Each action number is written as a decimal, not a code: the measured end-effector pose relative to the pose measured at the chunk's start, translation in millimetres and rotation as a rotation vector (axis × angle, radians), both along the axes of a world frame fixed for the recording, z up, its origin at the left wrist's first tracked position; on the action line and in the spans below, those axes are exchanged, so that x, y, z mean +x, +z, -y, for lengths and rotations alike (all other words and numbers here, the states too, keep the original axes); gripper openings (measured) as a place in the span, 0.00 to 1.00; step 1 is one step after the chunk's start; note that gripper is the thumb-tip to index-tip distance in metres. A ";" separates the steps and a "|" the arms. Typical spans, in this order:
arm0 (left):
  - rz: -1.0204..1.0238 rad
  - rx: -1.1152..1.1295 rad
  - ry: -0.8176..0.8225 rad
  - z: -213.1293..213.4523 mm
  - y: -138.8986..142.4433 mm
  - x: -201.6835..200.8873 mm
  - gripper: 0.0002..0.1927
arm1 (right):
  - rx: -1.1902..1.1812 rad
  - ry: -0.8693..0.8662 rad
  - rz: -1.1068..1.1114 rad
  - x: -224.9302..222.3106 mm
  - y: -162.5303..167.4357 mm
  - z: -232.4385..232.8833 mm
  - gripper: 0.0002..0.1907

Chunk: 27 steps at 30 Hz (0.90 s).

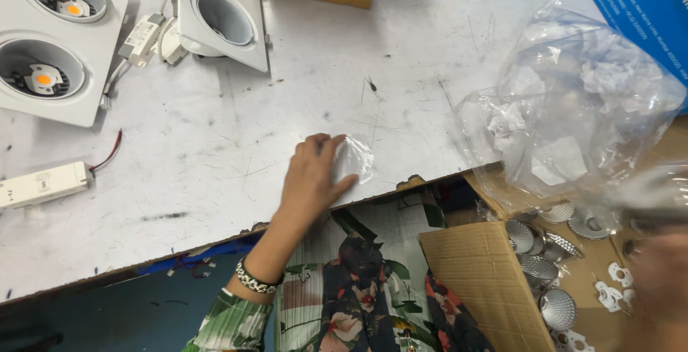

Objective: The person unpacks metallic cone-shaped reflectors from a cardboard box and places them into white square light fixture housings on a workbench. The person handles the parts one at a time, fitting each reflector into a fixture and setting the assembled unit aside.

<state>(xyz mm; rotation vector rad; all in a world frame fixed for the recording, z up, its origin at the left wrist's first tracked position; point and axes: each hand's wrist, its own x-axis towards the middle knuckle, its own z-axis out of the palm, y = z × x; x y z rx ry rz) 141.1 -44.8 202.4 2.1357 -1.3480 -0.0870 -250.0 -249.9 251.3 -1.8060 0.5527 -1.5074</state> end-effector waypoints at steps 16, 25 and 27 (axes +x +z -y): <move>-0.157 -0.173 -0.004 -5.1 12.9 -11.5 0.36 | 0.549 0.881 -0.455 162.4 -46.5 -50.3 0.43; -0.612 -0.436 -0.148 -8.7 20.4 -32.8 0.37 | 0.494 0.806 -0.419 162.7 -64.2 -51.0 0.50; -0.908 -0.411 -0.199 -11.6 17.4 -42.2 0.37 | 0.502 0.836 -0.376 161.2 -65.5 -47.9 0.48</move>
